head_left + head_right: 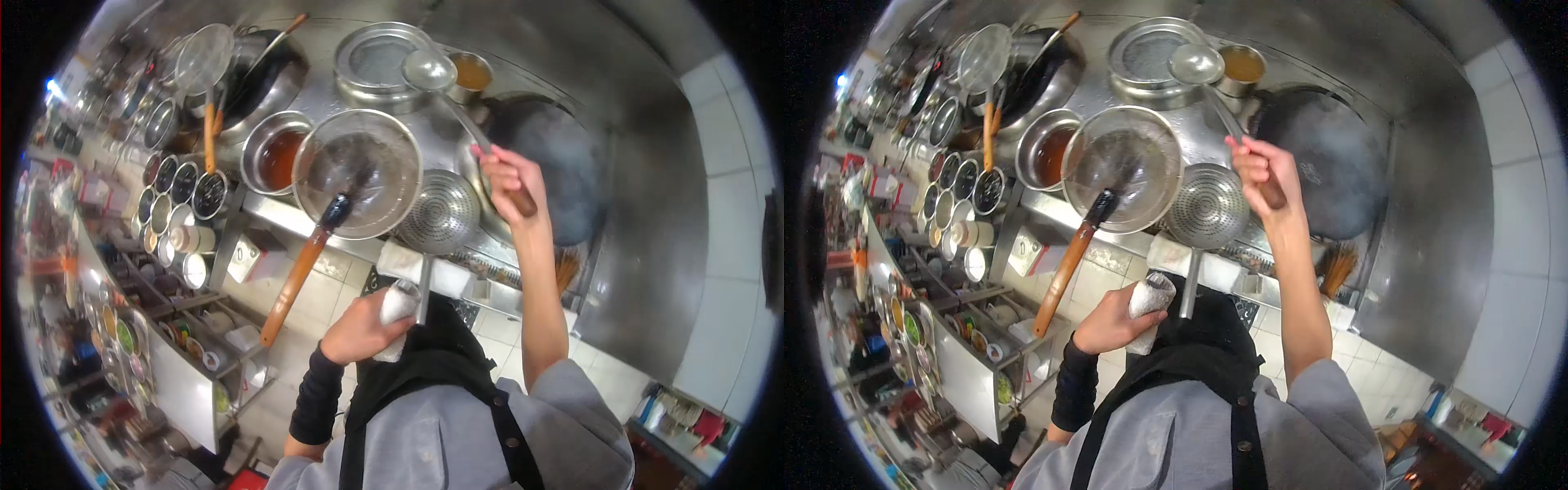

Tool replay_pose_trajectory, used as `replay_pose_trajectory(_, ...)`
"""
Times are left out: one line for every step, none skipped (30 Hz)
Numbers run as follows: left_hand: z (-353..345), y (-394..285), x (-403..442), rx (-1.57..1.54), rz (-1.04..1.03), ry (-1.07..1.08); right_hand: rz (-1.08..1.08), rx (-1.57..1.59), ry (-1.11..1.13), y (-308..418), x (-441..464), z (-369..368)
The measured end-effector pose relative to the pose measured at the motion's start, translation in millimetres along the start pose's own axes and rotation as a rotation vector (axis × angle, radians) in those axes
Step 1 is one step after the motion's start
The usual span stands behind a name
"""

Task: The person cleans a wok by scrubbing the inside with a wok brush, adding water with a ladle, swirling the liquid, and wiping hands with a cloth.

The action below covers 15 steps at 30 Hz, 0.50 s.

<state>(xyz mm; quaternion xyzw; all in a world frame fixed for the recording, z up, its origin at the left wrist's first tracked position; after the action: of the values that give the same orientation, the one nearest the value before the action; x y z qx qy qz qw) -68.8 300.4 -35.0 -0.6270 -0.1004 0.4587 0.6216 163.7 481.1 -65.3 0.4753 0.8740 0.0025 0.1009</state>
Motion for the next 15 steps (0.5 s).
replay_pose_trajectory(-8,-9,7,0.016,-0.025,0.014,0.035,0.002,-0.022,-3,-28,-3)
replay_pose_trajectory(-18,-17,14,0.019,-0.038,0.037,0.063,-0.025,-0.048,-5,-57,-6)
replay_pose_trajectory(-28,-27,21,0.020,-0.049,0.062,0.090,-0.051,-0.076,-8,-85,-7)
replay_pose_trajectory(-39,-35,27,0.021,-0.060,0.088,0.111,-0.082,-0.105,-11,-114,-5)
replay_pose_trajectory(-50,-41,35,0.033,-0.064,0.114,0.130,-0.115,-0.133,-13,-141,-3)
replay_pose_trajectory(-61,-46,42,0.044,-0.067,0.139,0.134,-0.111,-0.144,-15,-165,-3)
replay_pose_trajectory(-73,-50,48,0.054,-0.067,0.164,0.172,-0.150,-0.204,-15,-190,0)
replay_pose_trajectory(-85,-57,54,0.080,-0.074,0.194,0.200,-0.173,-0.278,-14,-213,8)
replay_pose_trajectory(-96,-64,60,0.106,-0.080,0.223,0.227,-0.194,-0.353,-13,-235,15)
replay_pose_trajectory(-108,-71,66,0.131,-0.085,0.253,0.258,-0.261,-0.413,-11,-255,19)
replay_pose_trajectory(-121,-76,71,0.155,-0.091,0.282,0.287,-0.328,-0.476,-8,-274,23)
replay_pose_trajectory(-133,-83,76,0.156,-0.128,0.300,0.313,-0.394,-0.540,-6,-293,26)
replay_pose_trajectory(-146,-89,81,0.172,-0.145,0.321,0.330,-0.470,-0.609,-3,-311,27)
replay_pose_trajectory(-157,-96,86,0.187,-0.163,0.339,0.344,-0.547,-0.677,-1,-327,27)
replay_pose_trajectory(-167,-102,91,0.202,-0.181,0.353,0.355,-0.624,-0.744,2,-343,28)
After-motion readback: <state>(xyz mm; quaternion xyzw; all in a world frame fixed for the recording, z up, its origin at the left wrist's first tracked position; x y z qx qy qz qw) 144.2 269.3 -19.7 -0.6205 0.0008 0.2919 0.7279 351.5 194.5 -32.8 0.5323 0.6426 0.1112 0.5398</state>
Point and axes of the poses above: each hand's wrist, its own x-axis towards the middle knuckle, its own z-axis out of the back of the hand, y = z × x, the point moved 9 cm from there along x, towards the middle knuckle, and after that the axes turned 11 degrees about y, right-handed, at the moved point
